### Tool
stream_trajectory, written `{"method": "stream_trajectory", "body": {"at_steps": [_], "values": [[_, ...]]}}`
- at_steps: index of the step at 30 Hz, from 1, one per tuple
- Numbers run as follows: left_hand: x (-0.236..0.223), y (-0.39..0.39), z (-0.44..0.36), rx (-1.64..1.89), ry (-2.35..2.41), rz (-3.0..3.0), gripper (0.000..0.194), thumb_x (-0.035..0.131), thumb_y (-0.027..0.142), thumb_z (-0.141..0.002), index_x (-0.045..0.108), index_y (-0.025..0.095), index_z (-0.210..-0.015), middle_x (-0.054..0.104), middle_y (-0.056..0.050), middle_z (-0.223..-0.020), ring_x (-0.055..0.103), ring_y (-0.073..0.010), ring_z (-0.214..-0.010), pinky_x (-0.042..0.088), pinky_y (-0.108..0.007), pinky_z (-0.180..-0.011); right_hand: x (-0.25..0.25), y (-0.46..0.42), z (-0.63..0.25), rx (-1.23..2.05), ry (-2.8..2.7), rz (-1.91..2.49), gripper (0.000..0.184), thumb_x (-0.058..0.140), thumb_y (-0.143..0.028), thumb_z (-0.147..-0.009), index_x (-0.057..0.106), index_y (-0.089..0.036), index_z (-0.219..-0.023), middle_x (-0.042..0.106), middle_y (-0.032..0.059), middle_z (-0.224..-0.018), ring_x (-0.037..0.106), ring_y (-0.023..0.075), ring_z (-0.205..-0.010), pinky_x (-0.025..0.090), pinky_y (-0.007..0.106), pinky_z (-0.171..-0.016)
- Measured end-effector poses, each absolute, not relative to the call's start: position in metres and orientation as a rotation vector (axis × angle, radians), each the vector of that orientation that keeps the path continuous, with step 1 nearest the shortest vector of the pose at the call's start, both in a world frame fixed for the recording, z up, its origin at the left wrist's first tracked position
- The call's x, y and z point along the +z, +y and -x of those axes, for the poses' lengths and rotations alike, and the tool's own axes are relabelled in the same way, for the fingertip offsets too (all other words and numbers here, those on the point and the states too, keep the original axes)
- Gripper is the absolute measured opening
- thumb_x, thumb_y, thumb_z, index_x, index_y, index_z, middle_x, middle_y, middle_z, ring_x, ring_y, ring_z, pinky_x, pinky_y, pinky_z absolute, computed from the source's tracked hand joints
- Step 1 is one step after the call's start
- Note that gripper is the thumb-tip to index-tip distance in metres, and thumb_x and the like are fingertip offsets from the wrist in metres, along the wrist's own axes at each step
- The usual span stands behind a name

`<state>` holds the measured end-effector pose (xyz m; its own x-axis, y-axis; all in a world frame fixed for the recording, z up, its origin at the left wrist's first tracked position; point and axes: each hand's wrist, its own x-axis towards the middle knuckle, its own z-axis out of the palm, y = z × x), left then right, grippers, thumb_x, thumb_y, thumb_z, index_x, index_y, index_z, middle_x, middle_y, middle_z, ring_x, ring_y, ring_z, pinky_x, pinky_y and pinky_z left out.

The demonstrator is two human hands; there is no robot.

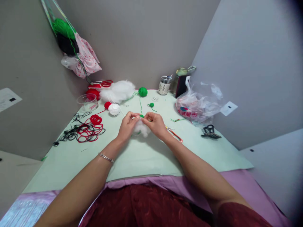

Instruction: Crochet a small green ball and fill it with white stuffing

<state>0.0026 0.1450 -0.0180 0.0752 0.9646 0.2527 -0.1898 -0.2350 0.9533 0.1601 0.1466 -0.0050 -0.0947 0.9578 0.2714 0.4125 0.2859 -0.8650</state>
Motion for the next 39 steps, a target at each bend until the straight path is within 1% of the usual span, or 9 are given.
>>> {"method": "stream_trajectory", "body": {"at_steps": [6, 10, 13, 18, 25, 29, 34, 36, 39], "values": [[-0.019, 0.151, -0.001, 1.362, 0.871, -1.289, 0.034, 0.084, 0.036, -0.068, 0.057, 0.019, -0.082, 0.072, -0.005, -0.101, 0.066, -0.0155, -0.075, 0.052, -0.029, -0.067, 0.001, 0.141, -0.162, 0.721, -1.759, 1.261, 0.021, 0.059, -0.037, -0.087, 0.054, -0.022, -0.072, 0.048, -0.0051, -0.059, 0.040, 0.0136, -0.058, 0.028, 0.028, -0.059], [-0.022, 0.153, -0.001, 1.443, 0.930, -1.287, 0.031, 0.080, 0.025, -0.066, 0.052, 0.021, -0.078, 0.067, 0.000, -0.088, 0.061, -0.0131, -0.072, 0.049, -0.026, -0.067, 0.004, 0.134, -0.158, 0.739, -1.855, 1.206, 0.012, 0.053, -0.030, -0.088, 0.056, -0.022, -0.079, 0.055, -0.0044, -0.065, 0.046, 0.0141, -0.063, 0.033, 0.027, -0.064], [-0.025, 0.154, -0.002, 1.502, 0.980, -1.272, 0.028, 0.076, 0.018, -0.066, 0.050, 0.021, -0.076, 0.064, 0.002, -0.085, 0.060, -0.0132, -0.077, 0.048, -0.025, -0.071, 0.004, 0.132, -0.154, 0.743, -1.882, 1.212, 0.007, 0.057, -0.028, -0.083, 0.056, -0.022, -0.079, 0.050, -0.0067, -0.062, 0.043, 0.0131, -0.060, 0.031, 0.026, -0.063], [-0.025, 0.151, -0.003, 1.419, 0.948, -1.256, 0.023, 0.074, 0.028, -0.072, 0.055, 0.021, -0.083, 0.068, -0.001, -0.093, 0.061, -0.0150, -0.074, 0.047, -0.026, -0.066, 0.004, 0.137, -0.157, 0.701, -1.812, 1.319, 0.018, 0.061, -0.035, -0.083, 0.055, -0.022, -0.072, 0.041, -0.0075, -0.056, 0.037, 0.0129, -0.058, 0.026, 0.027, -0.059], [-0.020, 0.144, -0.005, 1.306, 0.878, -1.267, 0.028, 0.076, 0.039, -0.077, 0.058, 0.021, -0.088, 0.063, 0.001, -0.085, 0.057, -0.0132, -0.067, 0.046, -0.026, -0.062, 0.005, 0.143, -0.167, 0.671, -1.737, 1.385, 0.028, 0.060, -0.039, -0.087, 0.054, -0.022, -0.066, 0.046, -0.0049, -0.056, 0.038, 0.0133, -0.058, 0.026, 0.028, -0.058], [-0.020, 0.146, -0.005, 1.316, 0.892, -1.271, 0.029, 0.078, 0.034, -0.072, 0.054, 0.021, -0.084, 0.062, 0.001, -0.086, 0.054, -0.0116, -0.063, 0.044, -0.025, -0.058, 0.007, 0.140, -0.167, 0.697, -1.801, 1.323, 0.028, 0.055, -0.039, -0.091, 0.055, -0.022, -0.070, 0.050, -0.0041, -0.060, 0.040, 0.0137, -0.060, 0.029, 0.027, -0.060], [-0.023, 0.152, -0.005, 1.440, 0.958, -1.268, 0.027, 0.071, 0.018, -0.066, 0.047, 0.022, -0.077, 0.060, 0.003, -0.084, 0.057, -0.0138, -0.077, 0.046, -0.026, -0.072, 0.009, 0.129, -0.157, 0.709, -1.909, 1.253, 0.018, 0.054, -0.029, -0.089, 0.054, -0.022, -0.073, 0.049, -0.0047, -0.061, 0.041, 0.0137, -0.061, 0.029, 0.028, -0.063], [-0.024, 0.153, -0.005, 1.471, 0.981, -1.255, 0.026, 0.069, 0.016, -0.065, 0.047, 0.023, -0.077, 0.060, 0.003, -0.084, 0.057, -0.0145, -0.080, 0.046, -0.026, -0.074, 0.008, 0.128, -0.155, 0.719, -1.923, 1.243, 0.014, 0.056, -0.027, -0.086, 0.054, -0.022, -0.073, 0.048, -0.0057, -0.061, 0.040, 0.0133, -0.060, 0.028, 0.027, -0.063], [-0.023, 0.152, -0.005, 1.439, 0.987, -1.228, 0.021, 0.068, 0.019, -0.068, 0.050, 0.022, -0.079, 0.058, 0.003, -0.081, 0.055, -0.0141, -0.073, 0.044, -0.026, -0.066, 0.008, 0.130, -0.155, 0.709, -1.893, 1.274, 0.012, 0.061, -0.027, -0.081, 0.053, -0.022, -0.073, 0.046, -0.0068, -0.060, 0.039, 0.0127, -0.059, 0.028, 0.027, -0.062]]}}
